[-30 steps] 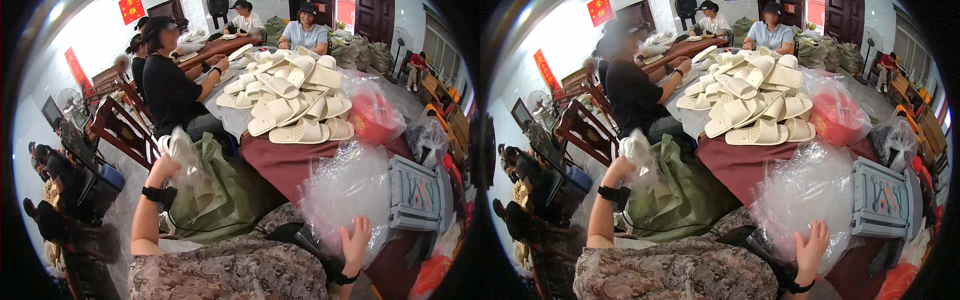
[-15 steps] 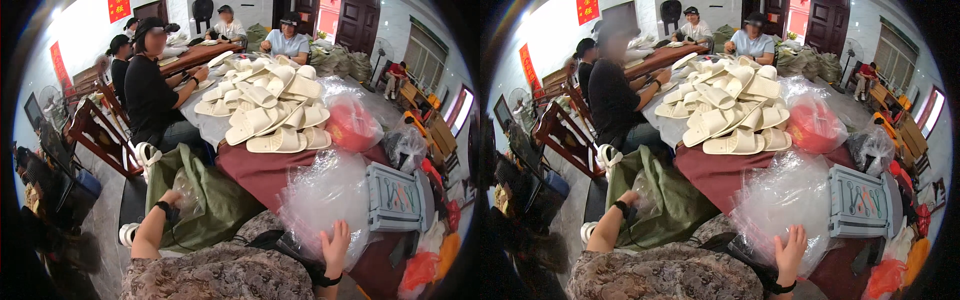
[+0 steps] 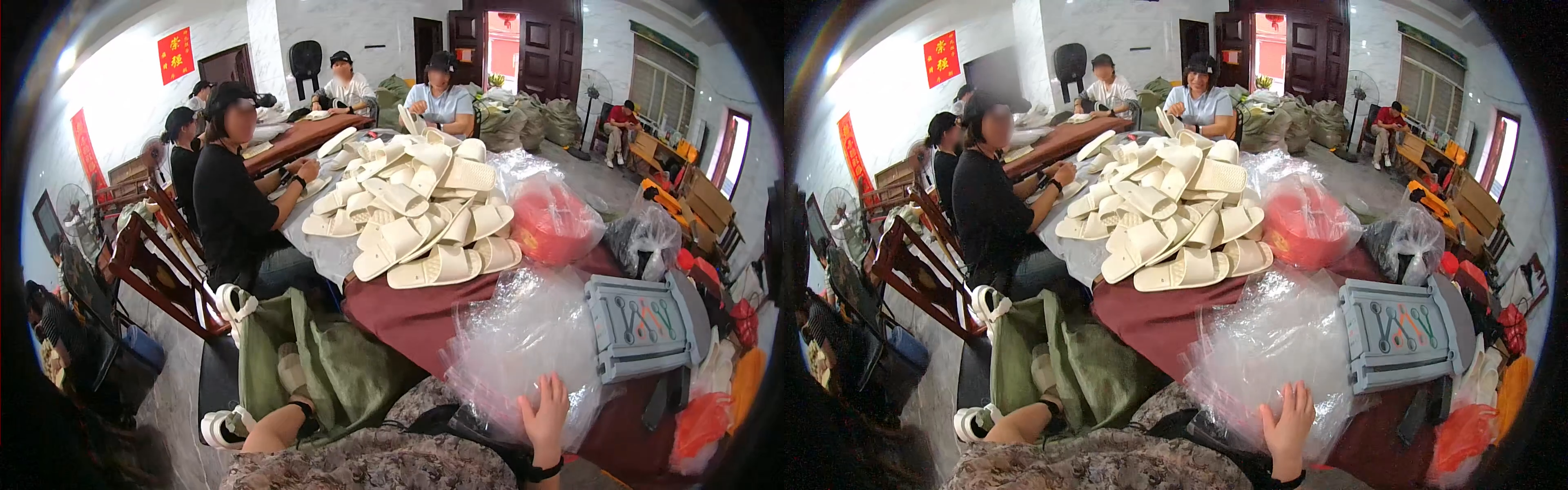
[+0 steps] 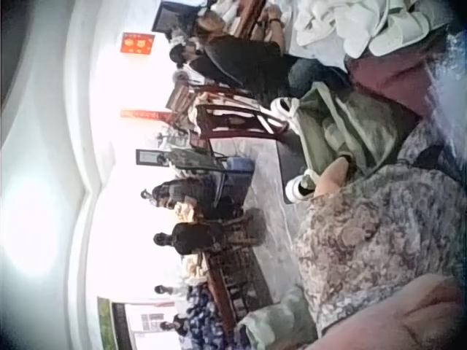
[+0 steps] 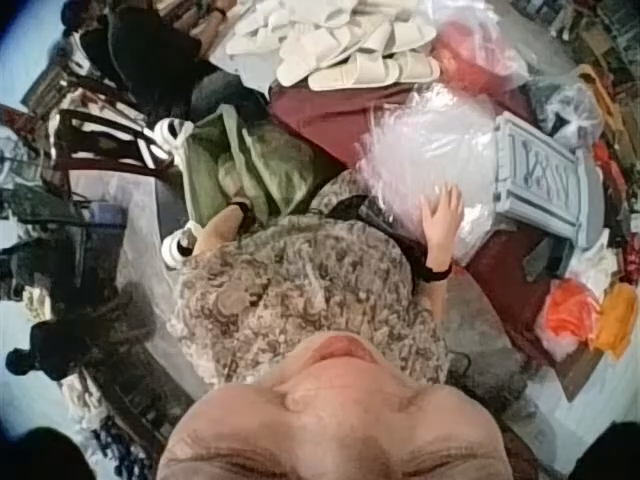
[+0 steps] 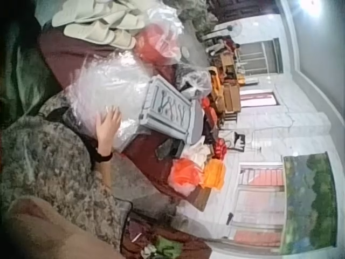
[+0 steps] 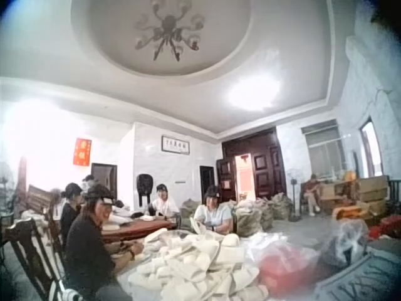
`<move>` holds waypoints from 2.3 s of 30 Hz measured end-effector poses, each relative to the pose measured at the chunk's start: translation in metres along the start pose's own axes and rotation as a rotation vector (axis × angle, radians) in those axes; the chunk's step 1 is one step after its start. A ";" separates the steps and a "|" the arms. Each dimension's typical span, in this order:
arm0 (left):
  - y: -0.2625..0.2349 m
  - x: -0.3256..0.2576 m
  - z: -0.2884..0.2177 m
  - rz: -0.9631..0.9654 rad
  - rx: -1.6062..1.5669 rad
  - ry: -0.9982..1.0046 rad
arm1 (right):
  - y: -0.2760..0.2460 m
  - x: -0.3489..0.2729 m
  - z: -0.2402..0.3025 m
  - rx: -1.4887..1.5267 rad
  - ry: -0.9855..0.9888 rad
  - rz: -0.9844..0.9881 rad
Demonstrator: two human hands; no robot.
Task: The recorder is assembling white foam slippers by pairing them and placing them into clear plastic bags in a manufacturing environment.
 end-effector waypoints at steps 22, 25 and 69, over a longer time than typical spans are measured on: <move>-0.318 -0.105 -0.198 -0.395 -1.173 0.944 | 0.000 -0.005 -0.007 -0.041 0.003 -0.007; -0.324 -0.031 -0.232 -0.481 -1.310 0.745 | -0.001 -0.001 0.007 0.045 -0.032 0.048; -0.226 -0.258 -0.349 -0.618 -0.863 1.547 | -0.007 -0.004 0.001 0.015 0.030 -0.001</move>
Point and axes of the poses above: each hand's wrist, its own x-axis towards the middle knuckle, its own y-axis out of the palm, z = x × y, the point moved 3 cm from there along x, towards the middle knuckle, and after that the axes turned 13 degrees about -x, right-handed, at the moved point
